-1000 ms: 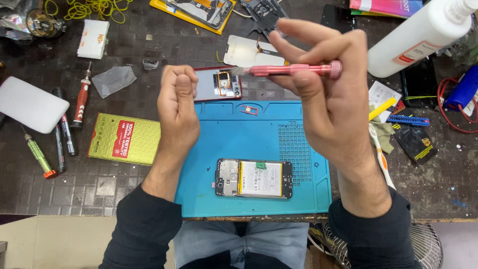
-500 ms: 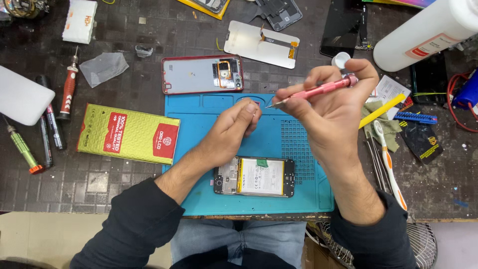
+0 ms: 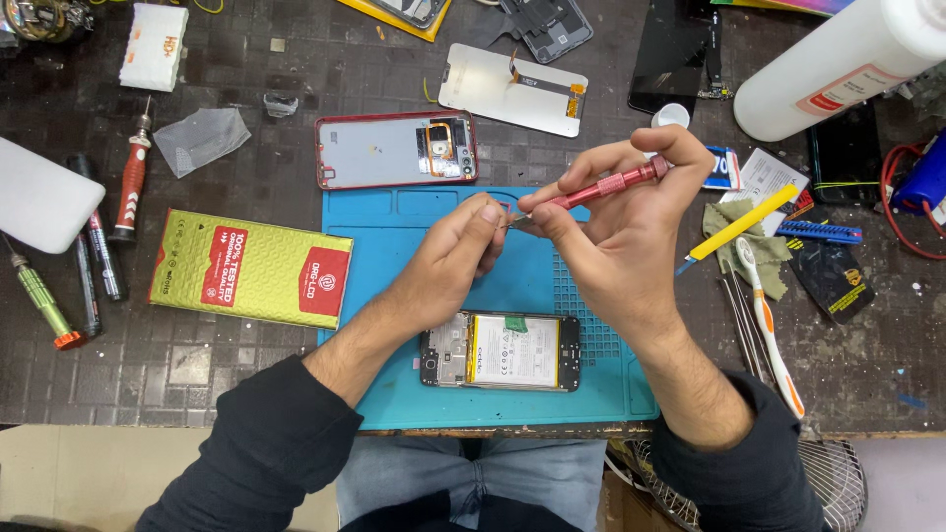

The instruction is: The person disassembles a smartphone by removing the back cover and unscrewing internal components. They use a screwdriver to remove screws from the motherboard area and then use tweezers to handle small parts. The person then places a new back cover onto the phone and secures it.

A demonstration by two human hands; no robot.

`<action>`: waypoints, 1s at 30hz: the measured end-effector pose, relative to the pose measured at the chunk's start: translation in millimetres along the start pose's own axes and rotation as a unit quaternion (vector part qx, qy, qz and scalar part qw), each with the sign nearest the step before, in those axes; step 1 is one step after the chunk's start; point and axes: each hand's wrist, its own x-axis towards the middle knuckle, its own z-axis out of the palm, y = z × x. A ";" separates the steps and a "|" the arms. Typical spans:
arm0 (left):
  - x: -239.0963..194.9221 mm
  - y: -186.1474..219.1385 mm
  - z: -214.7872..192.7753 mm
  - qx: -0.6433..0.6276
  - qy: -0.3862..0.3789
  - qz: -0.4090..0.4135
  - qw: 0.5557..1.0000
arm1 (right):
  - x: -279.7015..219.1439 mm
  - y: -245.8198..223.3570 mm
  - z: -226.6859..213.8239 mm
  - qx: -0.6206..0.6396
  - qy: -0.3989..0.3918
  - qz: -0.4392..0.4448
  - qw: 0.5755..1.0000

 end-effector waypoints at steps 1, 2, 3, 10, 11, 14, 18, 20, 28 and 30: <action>-0.5 0.6 0.1 0.002 0.003 -0.005 1.000 | -0.4 1.0 0.0 0.004 0.001 0.003 1.000; -0.7 1.0 0.2 0.003 0.006 -0.011 1.000 | -0.9 2.0 0.3 0.008 0.002 0.006 1.000; -0.9 1.2 0.6 0.002 0.005 -0.007 1.000 | -1.4 2.7 0.1 0.008 0.002 0.009 1.000; -0.4 1.4 0.0 -0.003 0.001 -0.001 1.000 | -0.1 4.7 1.0 -0.001 -0.001 0.008 1.000; -0.2 0.9 -0.1 -0.005 0.000 -0.002 1.000 | 0.1 4.3 1.0 -0.003 -0.002 0.007 1.000; -0.5 -0.1 -1.2 0.004 -0.001 -0.012 1.000 | 0.4 2.0 1.0 -0.020 -0.012 -0.004 1.000; 0.2 -1.6 0.5 0.002 0.007 -0.017 1.000 | 0.4 -2.8 1.6 -0.067 -0.034 -0.038 0.996; 0.5 -2.2 1.4 -0.007 0.010 -0.019 1.000 | 0.6 -4.6 2.1 -0.081 -0.046 -0.054 0.994; -1.6 -0.5 -5.5 -0.071 -0.013 -0.010 0.997 | 3.5 -13.2 3.3 -0.055 -0.038 -0.045 0.997; -2.2 1.1 -7.1 -0.073 -0.021 0.002 0.997 | 5.8 -17.1 4.0 -0.041 -0.022 -0.034 0.998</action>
